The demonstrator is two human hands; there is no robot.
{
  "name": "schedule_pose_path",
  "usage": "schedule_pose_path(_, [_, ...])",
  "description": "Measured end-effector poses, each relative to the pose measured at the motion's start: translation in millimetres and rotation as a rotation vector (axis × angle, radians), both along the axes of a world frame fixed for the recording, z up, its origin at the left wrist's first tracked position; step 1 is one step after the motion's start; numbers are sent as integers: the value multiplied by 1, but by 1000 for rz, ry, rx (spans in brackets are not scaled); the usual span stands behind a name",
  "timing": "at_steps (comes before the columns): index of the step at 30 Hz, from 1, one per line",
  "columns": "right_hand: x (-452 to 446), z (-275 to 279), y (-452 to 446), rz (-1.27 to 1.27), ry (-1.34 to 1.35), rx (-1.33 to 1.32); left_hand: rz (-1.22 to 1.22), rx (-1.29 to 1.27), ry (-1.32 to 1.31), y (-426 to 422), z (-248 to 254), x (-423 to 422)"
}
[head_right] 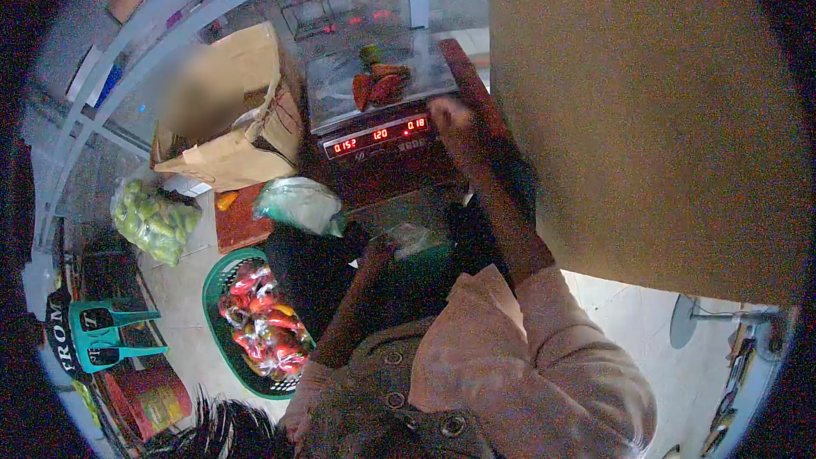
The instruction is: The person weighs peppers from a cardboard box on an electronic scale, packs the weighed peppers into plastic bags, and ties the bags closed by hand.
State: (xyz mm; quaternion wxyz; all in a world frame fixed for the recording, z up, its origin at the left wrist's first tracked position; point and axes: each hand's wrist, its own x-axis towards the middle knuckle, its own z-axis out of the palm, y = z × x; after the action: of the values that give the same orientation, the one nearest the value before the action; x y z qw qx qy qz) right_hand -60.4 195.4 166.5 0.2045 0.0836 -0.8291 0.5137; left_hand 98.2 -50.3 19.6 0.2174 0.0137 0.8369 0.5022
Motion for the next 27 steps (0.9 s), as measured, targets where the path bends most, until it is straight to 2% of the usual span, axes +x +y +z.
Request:
schedule_pose_path(2, [42,-21,-4,-65,-216,45,-28,-96,102,1,3,1])
schedule_pose_path(4, [79,-52,-4,39,-168,111,-66,-116,198,-1,-4,1])
schedule_pose_path(6, [105,-104,-5,-51,-219,310,-103,-71,237,-5,-23,1])
schedule_pose_path(9, [125,-51,-17,236,-490,303,-135,-81,184,-6,-13,1])
schedule_pose_path(12, [112,-79,-21,296,-391,168,-273,-225,290,-15,-53,-5])
schedule_pose_path(15, [107,-130,-16,341,-512,498,-103,-171,-188,-9,-11,-8])
schedule_pose_path(18, [114,-161,-3,582,-423,783,-236,-181,177,-17,-52,-5])
schedule_pose_path(20, [119,-145,-10,667,-550,870,-55,22,172,-13,-113,-3])
schedule_pose_path(21, [121,-130,-15,709,-611,918,-29,40,182,-12,-121,0])
schedule_pose_path(22, [122,-104,-24,652,-782,789,-3,58,192,-11,-127,3])
schedule_pose_path(23, [124,-65,-36,583,-947,659,-48,-7,210,-11,-117,0])
schedule_pose_path(24, [120,-61,-40,566,-984,614,-94,-72,229,-13,-100,-5])
schedule_pose_path(25, [116,-58,-43,548,-1021,569,-56,-114,205,-14,-56,-4])
schedule_pose_path(26, [111,-85,-31,589,-936,606,-20,-157,179,-14,11,2])
schedule_pose_path(27, [110,-103,-24,632,-846,640,20,-201,153,-17,49,5])
